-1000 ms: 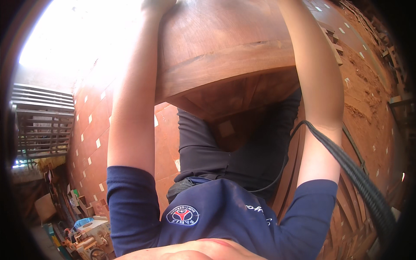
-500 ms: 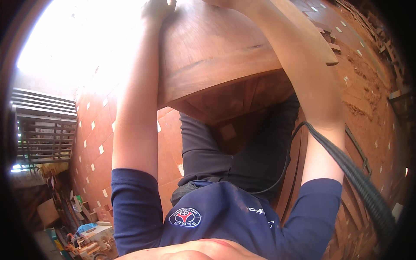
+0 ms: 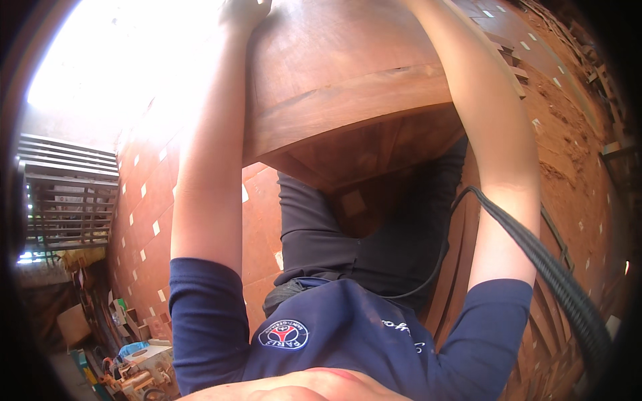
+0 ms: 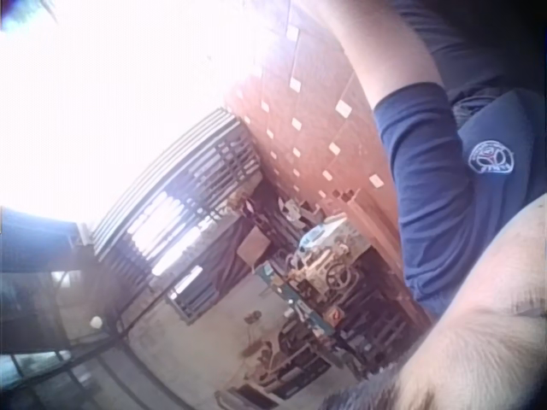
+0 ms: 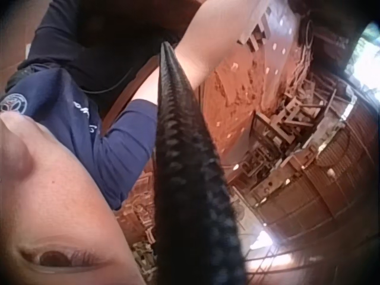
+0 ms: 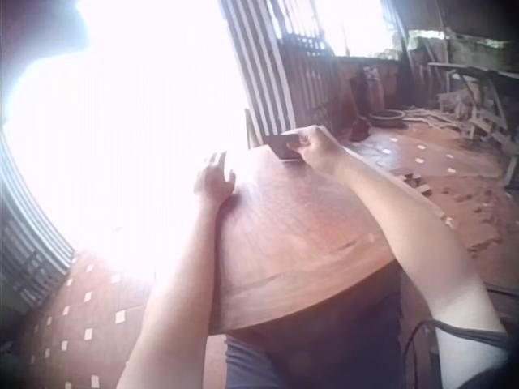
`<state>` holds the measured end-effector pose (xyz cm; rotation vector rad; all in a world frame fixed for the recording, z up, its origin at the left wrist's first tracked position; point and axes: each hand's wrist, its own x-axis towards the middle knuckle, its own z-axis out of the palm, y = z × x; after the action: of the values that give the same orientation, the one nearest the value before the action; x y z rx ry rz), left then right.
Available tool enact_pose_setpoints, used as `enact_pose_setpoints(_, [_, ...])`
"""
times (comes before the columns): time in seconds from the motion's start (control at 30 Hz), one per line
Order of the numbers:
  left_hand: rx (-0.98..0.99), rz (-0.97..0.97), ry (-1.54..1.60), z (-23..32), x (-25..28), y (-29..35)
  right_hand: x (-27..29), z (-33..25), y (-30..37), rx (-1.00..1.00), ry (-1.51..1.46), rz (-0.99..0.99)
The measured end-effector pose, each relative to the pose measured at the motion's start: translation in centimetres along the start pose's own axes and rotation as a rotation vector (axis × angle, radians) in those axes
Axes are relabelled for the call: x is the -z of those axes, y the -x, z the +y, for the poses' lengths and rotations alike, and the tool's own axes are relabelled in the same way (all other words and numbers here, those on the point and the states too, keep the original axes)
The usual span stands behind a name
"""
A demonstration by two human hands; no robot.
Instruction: The person sands a wooden box with a sanding block, moving it back and forth across the top surface and edges. The person repositions the box to access different sides and continues sanding.
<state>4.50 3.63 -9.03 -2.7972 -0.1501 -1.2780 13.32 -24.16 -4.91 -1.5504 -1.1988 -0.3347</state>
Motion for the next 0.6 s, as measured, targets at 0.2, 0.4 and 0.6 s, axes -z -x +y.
enact_pose_setpoints(0.2, [0.021, 0.084, 0.028, -1.4, 0.4, 0.7, -0.2, -8.2, 0.0, -0.162, 0.270, -0.253])
enact_pose_setpoints(0.4, [0.089, 0.094, 0.153, -1.7, 0.4, 0.3, 1.6, -11.6, 0.7, -0.199, -0.217, -0.490])
enact_pose_setpoints(0.6, [0.075, -0.028, 0.114, 0.5, 1.7, 0.2, 4.5, -8.3, 0.6, -0.338, -0.381, -0.511])
